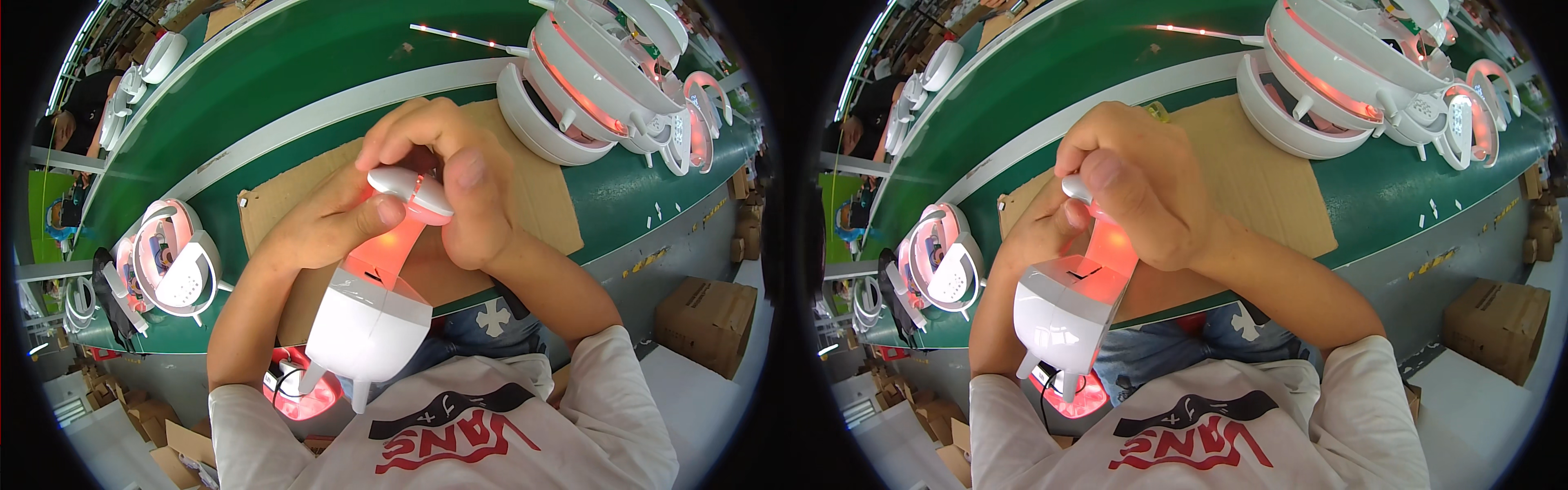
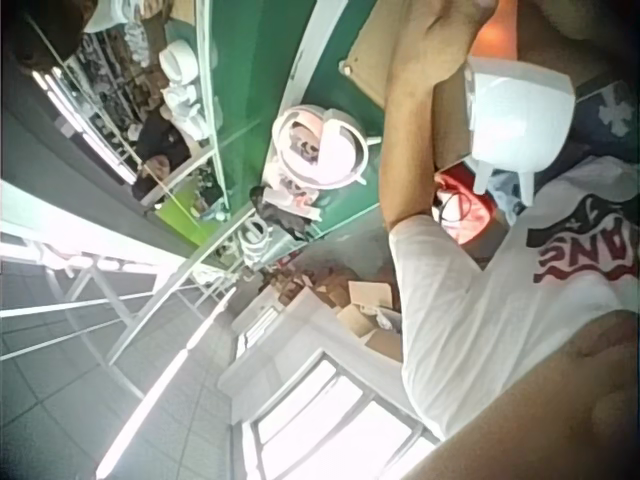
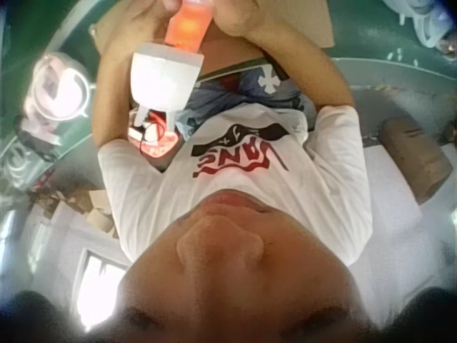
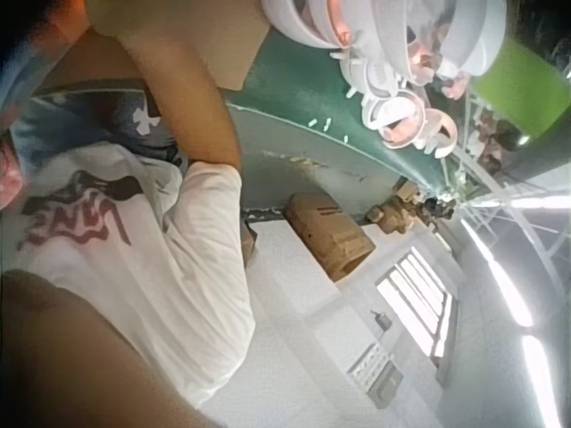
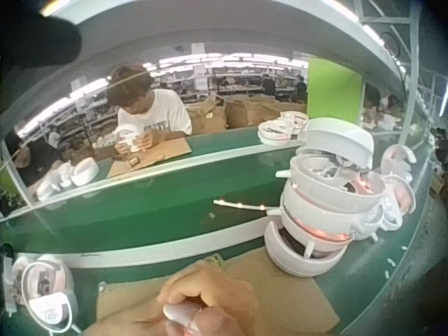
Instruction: The person assembles a horseshoe-shaped electronic device by fitting its white and pink plastic housing components together and securing them with a rubber mallet.
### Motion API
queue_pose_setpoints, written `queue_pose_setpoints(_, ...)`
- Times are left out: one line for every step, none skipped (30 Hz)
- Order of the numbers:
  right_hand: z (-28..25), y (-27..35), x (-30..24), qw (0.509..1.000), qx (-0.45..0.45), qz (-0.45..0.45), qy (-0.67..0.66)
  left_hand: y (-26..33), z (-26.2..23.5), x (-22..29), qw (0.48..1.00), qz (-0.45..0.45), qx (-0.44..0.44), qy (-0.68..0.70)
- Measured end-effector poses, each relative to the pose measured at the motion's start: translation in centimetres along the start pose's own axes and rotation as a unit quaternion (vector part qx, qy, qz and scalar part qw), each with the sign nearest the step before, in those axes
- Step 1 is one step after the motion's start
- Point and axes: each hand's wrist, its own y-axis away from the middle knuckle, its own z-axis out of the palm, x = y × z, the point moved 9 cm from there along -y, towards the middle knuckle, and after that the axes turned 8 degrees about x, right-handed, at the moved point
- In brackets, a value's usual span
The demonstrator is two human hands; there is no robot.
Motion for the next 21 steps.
queue_pose_setpoints(0.1, -0.2, -0.3, 0.998, -0.034, -0.033, 0.046, 0.0, 0.2, 0.1, 1.000, 0.000, 0.000, 0.000)
queue_pose_setpoints(0.4, -0.2, -0.5, 0.991, -0.068, -0.065, 0.092, -0.1, 0.1, -0.1, 0.999, -0.023, 0.030, 0.024)
queue_pose_setpoints(0.4, -0.3, -0.3, 0.991, -0.068, -0.065, 0.092, -0.1, 0.1, -0.2, 0.996, -0.046, 0.060, 0.047)
queue_pose_setpoints(0.4, -0.3, -0.4, 0.990, -0.065, -0.082, 0.096, 0.0, 0.7, 0.6, 0.996, -0.046, 0.060, 0.047)
queue_pose_setpoints(0.4, -0.3, -0.4, 0.988, -0.062, -0.099, 0.100, 0.3, 0.7, 1.0, 0.986, -0.090, 0.105, 0.089)
queue_pose_setpoints(0.2, -0.1, -0.6, 0.988, -0.063, -0.099, 0.100, 0.6, 0.4, 0.7, 0.971, -0.134, 0.149, 0.131)
queue_pose_setpoints(0.2, 0.1, -0.5, 0.988, -0.077, -0.079, 0.106, 0.6, 0.4, 0.5, 0.971, -0.133, 0.149, 0.132)
queue_pose_setpoints(0.3, 0.2, -0.4, 0.988, -0.091, -0.060, 0.111, 0.6, 0.4, 0.4, 0.968, -0.128, 0.148, 0.155)
queue_pose_setpoints(0.3, 0.2, -0.4, 0.988, -0.093, -0.061, 0.110, 0.7, 0.4, 0.3, 0.965, -0.122, 0.147, 0.178)
queue_pose_setpoints(0.2, 0.3, -0.4, 0.988, -0.085, -0.059, 0.117, 0.7, 0.3, -0.1, 0.965, -0.121, 0.148, 0.177)
queue_pose_setpoints(-0.1, 0.2, -0.4, 0.987, -0.076, -0.057, 0.127, 0.4, 0.2, -0.5, 0.968, -0.107, 0.145, 0.177)
queue_pose_setpoints(0.0, 0.2, -0.1, 0.987, -0.077, -0.057, 0.129, 0.2, 0.1, -0.6, 0.970, -0.092, 0.141, 0.177)
queue_pose_setpoints(-0.1, -0.1, -0.8, 0.987, -0.041, -0.112, 0.106, 0.0, 0.2, -0.6, 0.970, -0.091, 0.140, 0.178)
queue_pose_setpoints(-0.5, -0.1, -1.6, 0.983, -0.006, -0.167, 0.081, -0.1, 0.3, -0.4, 0.970, -0.092, 0.134, 0.183)
queue_pose_setpoints(-0.6, -0.1, -1.5, 0.983, -0.006, -0.166, 0.081, -0.2, 0.5, -0.2, 0.970, -0.094, 0.127, 0.187)
queue_pose_setpoints(-0.6, -0.1, -1.5, 0.982, -0.006, -0.165, 0.090, -0.2, 0.4, -0.2, 0.969, -0.094, 0.127, 0.187)
queue_pose_setpoints(-0.7, -0.1, -1.4, 0.981, -0.004, -0.164, 0.100, -0.3, 0.5, 0.0, 0.977, -0.079, 0.108, 0.168)
queue_pose_setpoints(-0.8, 0.1, -1.6, 0.982, -0.004, -0.163, 0.100, -0.4, 0.7, 0.3, 0.983, -0.065, 0.089, 0.149)
queue_pose_setpoints(-0.5, 0.2, -1.3, 0.983, -0.028, -0.123, 0.130, -0.2, 0.8, 0.5, 0.983, -0.066, 0.089, 0.149)
queue_pose_setpoints(-0.3, 0.3, -0.8, 0.982, -0.051, -0.083, 0.161, 0.0, 0.7, 0.5, 0.980, -0.083, 0.109, 0.146)
queue_pose_setpoints(-0.3, 0.3, -0.8, 0.982, -0.050, -0.082, 0.161, 0.2, 0.6, 0.4, 0.976, -0.099, 0.130, 0.141)
